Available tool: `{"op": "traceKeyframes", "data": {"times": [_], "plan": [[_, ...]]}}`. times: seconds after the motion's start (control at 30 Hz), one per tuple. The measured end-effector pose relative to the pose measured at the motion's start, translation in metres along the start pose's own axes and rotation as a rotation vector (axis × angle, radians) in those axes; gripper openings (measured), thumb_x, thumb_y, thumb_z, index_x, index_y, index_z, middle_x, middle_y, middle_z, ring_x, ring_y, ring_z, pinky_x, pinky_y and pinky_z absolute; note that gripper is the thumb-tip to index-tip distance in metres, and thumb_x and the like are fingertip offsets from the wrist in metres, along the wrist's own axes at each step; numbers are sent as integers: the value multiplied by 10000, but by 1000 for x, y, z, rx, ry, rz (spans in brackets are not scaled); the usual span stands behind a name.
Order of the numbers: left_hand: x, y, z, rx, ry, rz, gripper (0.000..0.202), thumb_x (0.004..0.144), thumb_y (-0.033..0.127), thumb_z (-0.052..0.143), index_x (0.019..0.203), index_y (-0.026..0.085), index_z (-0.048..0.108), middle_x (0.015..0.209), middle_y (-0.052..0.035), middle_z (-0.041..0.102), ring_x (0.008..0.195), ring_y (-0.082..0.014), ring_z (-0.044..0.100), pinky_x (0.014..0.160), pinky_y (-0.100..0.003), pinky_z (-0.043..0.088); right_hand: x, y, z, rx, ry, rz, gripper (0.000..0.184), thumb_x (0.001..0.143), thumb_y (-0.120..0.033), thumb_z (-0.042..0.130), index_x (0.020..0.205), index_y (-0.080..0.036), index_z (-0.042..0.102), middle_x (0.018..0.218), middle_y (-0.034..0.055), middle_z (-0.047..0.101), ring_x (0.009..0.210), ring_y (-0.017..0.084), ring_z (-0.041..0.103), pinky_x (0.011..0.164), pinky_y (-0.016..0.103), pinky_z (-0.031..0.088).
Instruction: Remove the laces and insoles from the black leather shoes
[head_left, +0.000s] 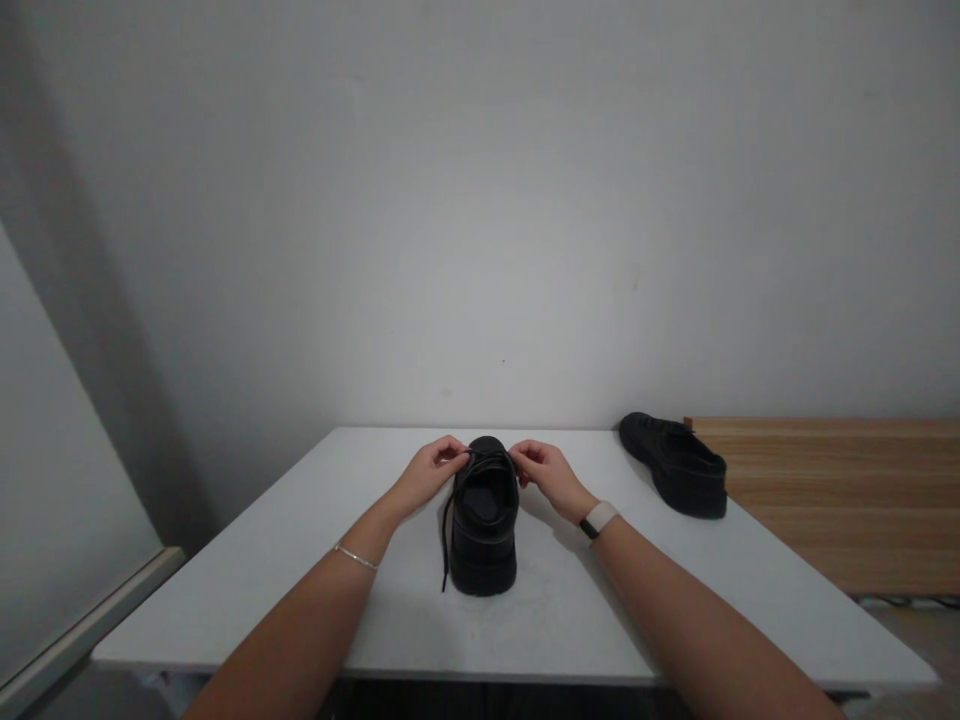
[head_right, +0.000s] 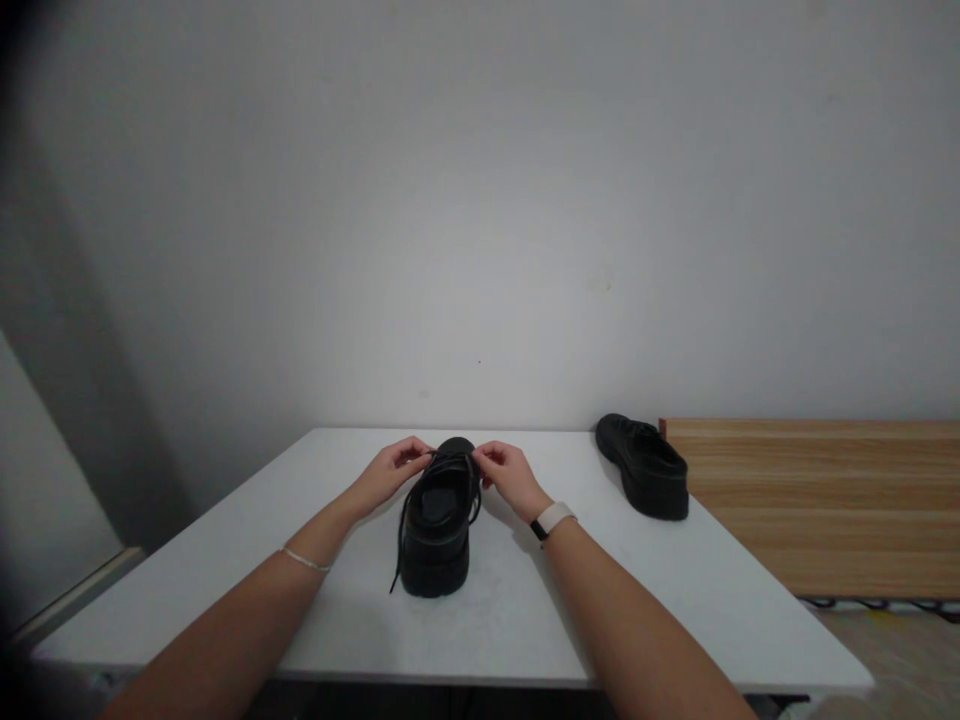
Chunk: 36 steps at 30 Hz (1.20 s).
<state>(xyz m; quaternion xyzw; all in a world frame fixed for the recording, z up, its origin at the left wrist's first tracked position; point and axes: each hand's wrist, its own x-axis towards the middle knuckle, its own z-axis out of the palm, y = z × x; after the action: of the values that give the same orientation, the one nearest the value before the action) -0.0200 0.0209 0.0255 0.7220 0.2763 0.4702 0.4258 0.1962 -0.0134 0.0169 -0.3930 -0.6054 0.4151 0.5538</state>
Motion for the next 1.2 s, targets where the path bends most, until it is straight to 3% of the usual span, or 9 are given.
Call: {"op": "traceKeyframes", "data": {"times": [0.3, 0.6, 0.8, 1.03, 1.13, 1.2], "plan": [[0, 1, -3, -8, -56, -36, 224, 742, 358, 694, 725, 143, 633, 717, -26, 632, 701, -156, 568, 702, -288, 440, 1, -1, 0, -36, -43, -22, 321, 741, -460, 634, 604, -177, 571, 532, -35, 511, 519, 112, 466, 527, 261, 376], [0, 8, -1, -13, -49, -52, 241, 745, 365, 683, 711, 137, 613, 676, -13, 607, 668, -147, 553, 671, -284, 439, 3, -2, -6, -32, -79, -33, 304, 757, -466, 632, 687, -186, 536, 548, -49, 510, 527, 107, 466, 545, 261, 368], [0, 7, -1, 4, -53, -60, 256, 757, 375, 665, 715, 132, 594, 671, -4, 588, 667, -138, 537, 667, -277, 435, 3, -1, -6, 25, -141, 35, 327, 756, -486, 625, 702, -190, 498, 527, -67, 487, 476, 84, 452, 499, 233, 367], [-1, 3, -9, -18, -145, -85, 237, 744, 349, 685, 825, 135, 625, 799, -29, 622, 773, -158, 557, 750, -292, 429, -3, -6, -11, 67, -232, 171, 295, 736, -452, 649, 755, -179, 537, 563, -52, 498, 470, 85, 465, 414, 207, 391], [-1, 4, -11, -28, -196, -88, 226, 736, 335, 688, 820, 132, 634, 844, -43, 628, 812, -169, 557, 781, -296, 418, -4, -8, -13, 62, -229, 178, 286, 707, -427, 682, 755, -173, 558, 608, -35, 521, 532, 101, 494, 424, 209, 406], [-1, 6, -11, -33, -170, -68, 206, 741, 328, 675, 788, 133, 628, 859, -47, 630, 816, -170, 554, 784, -297, 415, -3, -7, -12, 55, -199, 153, 297, 702, -440, 683, 728, -171, 559, 624, -27, 529, 563, 109, 502, 445, 217, 413]]}}
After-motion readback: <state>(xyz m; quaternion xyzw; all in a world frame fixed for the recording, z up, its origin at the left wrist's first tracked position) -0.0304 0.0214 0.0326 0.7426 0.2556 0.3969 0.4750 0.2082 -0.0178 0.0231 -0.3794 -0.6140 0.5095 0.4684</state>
